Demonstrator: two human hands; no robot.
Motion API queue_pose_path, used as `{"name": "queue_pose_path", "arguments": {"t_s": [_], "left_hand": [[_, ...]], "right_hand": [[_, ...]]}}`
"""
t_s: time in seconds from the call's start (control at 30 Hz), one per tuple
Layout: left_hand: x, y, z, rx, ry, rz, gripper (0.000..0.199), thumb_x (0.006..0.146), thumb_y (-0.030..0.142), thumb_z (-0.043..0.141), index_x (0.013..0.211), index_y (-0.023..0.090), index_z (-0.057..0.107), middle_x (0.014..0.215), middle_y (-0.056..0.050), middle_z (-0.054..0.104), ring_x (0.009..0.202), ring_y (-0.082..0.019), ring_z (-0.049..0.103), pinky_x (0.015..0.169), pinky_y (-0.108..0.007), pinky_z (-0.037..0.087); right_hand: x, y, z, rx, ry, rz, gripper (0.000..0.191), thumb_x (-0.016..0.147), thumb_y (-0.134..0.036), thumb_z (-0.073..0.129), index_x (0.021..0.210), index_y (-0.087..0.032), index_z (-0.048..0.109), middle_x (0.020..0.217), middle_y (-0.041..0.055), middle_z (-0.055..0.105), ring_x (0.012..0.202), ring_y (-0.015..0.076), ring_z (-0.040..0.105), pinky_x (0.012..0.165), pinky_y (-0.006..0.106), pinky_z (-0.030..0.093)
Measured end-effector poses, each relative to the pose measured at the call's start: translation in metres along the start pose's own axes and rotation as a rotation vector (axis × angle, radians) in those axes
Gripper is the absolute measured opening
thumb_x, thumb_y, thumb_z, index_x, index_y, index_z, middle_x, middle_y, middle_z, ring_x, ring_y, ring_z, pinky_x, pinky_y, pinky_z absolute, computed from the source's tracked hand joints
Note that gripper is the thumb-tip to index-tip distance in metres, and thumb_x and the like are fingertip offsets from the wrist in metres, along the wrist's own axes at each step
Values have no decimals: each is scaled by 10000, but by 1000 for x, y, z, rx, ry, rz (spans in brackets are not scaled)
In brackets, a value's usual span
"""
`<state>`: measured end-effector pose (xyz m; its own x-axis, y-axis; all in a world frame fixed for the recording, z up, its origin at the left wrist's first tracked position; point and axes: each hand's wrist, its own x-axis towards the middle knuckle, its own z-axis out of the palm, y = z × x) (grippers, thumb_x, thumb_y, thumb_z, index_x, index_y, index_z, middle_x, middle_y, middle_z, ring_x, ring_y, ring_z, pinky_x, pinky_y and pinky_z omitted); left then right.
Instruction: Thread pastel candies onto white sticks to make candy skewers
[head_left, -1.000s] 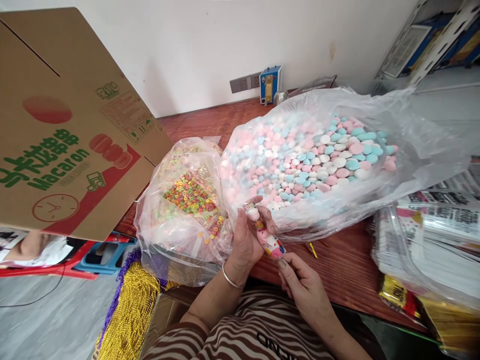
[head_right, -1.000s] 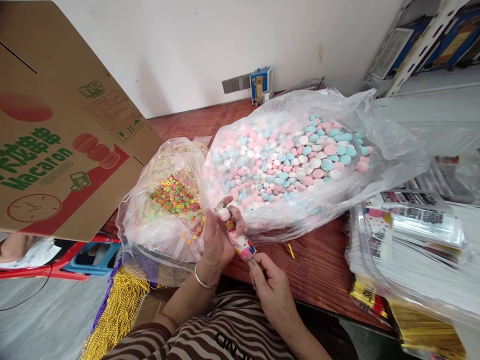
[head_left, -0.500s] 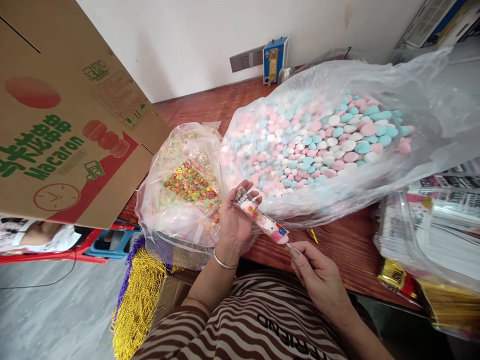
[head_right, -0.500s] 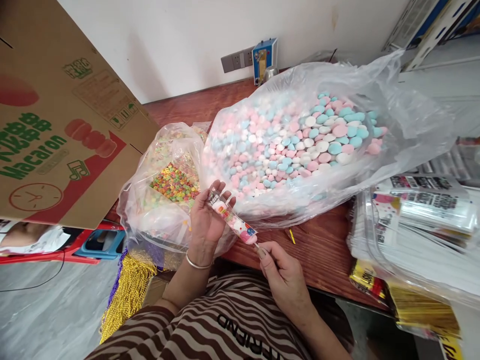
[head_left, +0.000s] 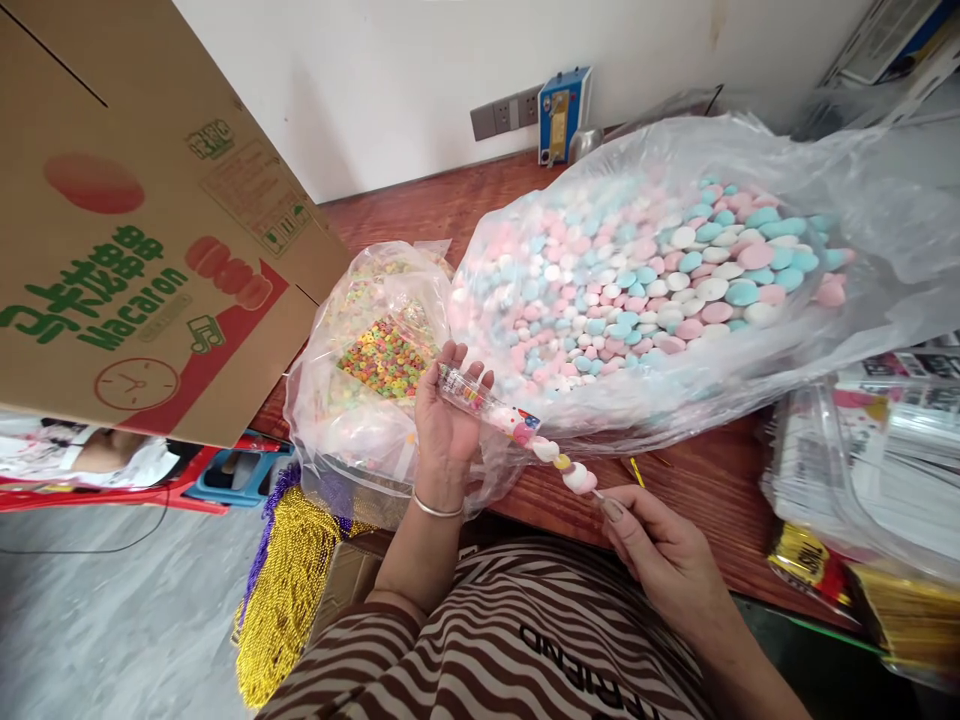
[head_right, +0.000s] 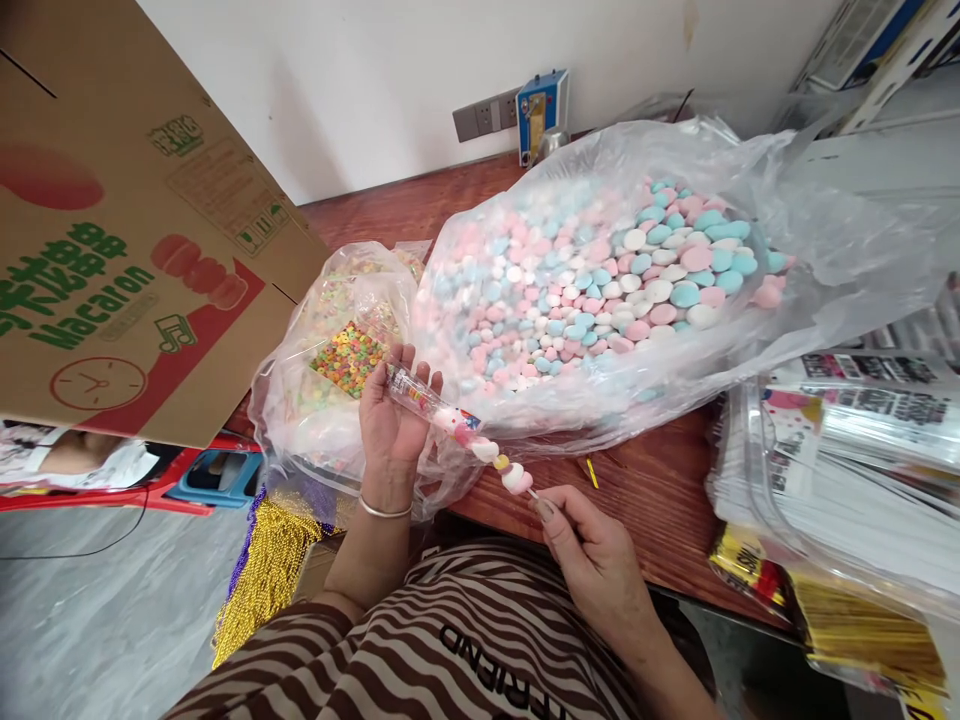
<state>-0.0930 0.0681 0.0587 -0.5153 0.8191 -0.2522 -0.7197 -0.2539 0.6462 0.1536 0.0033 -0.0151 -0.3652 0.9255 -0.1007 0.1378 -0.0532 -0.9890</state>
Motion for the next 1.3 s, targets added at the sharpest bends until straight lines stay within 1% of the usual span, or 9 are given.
{"name": "queue_pose_path", "arguments": {"t_s": [0.17,0.3,0.57,0.8,0.93,1.1,1.13,1.2,1.3], "left_hand": [[17,19,-16,4,35,190,242,983,317,533,1153,246,691,1070,-44,720,800,-112,675,833,-276,559],[20,25,-27,7,26,202,264,991,340,535,1206,272,673,1073,-37,725,811,-111,679,790,-244,556],[15,24,-33,16,46,262,237,982,363,569,1131,246,712,968,-25,746,812,-125,696,799,-256,541],[9,31,-40,3,48,273,204,962,354,611,1064,210,714,860,-14,726,725,-117,673,780,-271,532],[5,32,-45,-17,-4,303,190,939,329,649,1052,188,709,875,-14,720,757,-129,688,775,-280,536],[5,32,-48,2,-40,312,239,842,331,773,999,172,689,849,1,693,751,-120,676,756,-270,542],[5,32,-48,16,-38,318,260,820,337,797,981,169,682,823,9,680,725,-112,662,734,-261,541],[4,32,-47,74,-28,333,291,790,355,832,941,169,666,712,45,614,594,-71,580,603,-206,494],[-3,27,-42,206,-51,319,307,790,398,831,914,192,639,555,107,421,400,-25,315,390,-163,268]], "right_hand": [[-3,10,-14,54,69,72,371,942,-567,592,899,-205,657,562,-44,417,475,111,363,414,235,279],[-4,16,-18,94,101,108,394,916,-603,609,926,-213,667,533,-43,429,441,112,366,391,231,278],[-4,17,-14,104,95,81,373,928,-582,615,952,-214,666,535,-43,449,446,110,389,397,226,303],[-3,17,-9,135,83,84,364,928,-575,624,928,-213,658,556,-39,457,452,103,383,396,222,298],[-3,14,-6,134,68,67,367,932,-575,617,897,-210,645,542,-44,440,446,99,376,400,220,294],[-3,10,-4,105,74,51,346,948,-546,610,898,-205,640,550,-44,448,460,95,379,414,217,297],[-3,10,-3,106,74,47,347,952,-544,605,896,-203,638,550,-45,448,460,94,379,416,216,296],[-3,9,-2,126,78,43,353,958,-544,595,890,-200,634,553,-47,452,455,89,373,413,215,284],[-3,7,1,160,88,39,361,963,-546,588,882,-196,631,554,-52,458,446,81,366,413,215,273]]}}
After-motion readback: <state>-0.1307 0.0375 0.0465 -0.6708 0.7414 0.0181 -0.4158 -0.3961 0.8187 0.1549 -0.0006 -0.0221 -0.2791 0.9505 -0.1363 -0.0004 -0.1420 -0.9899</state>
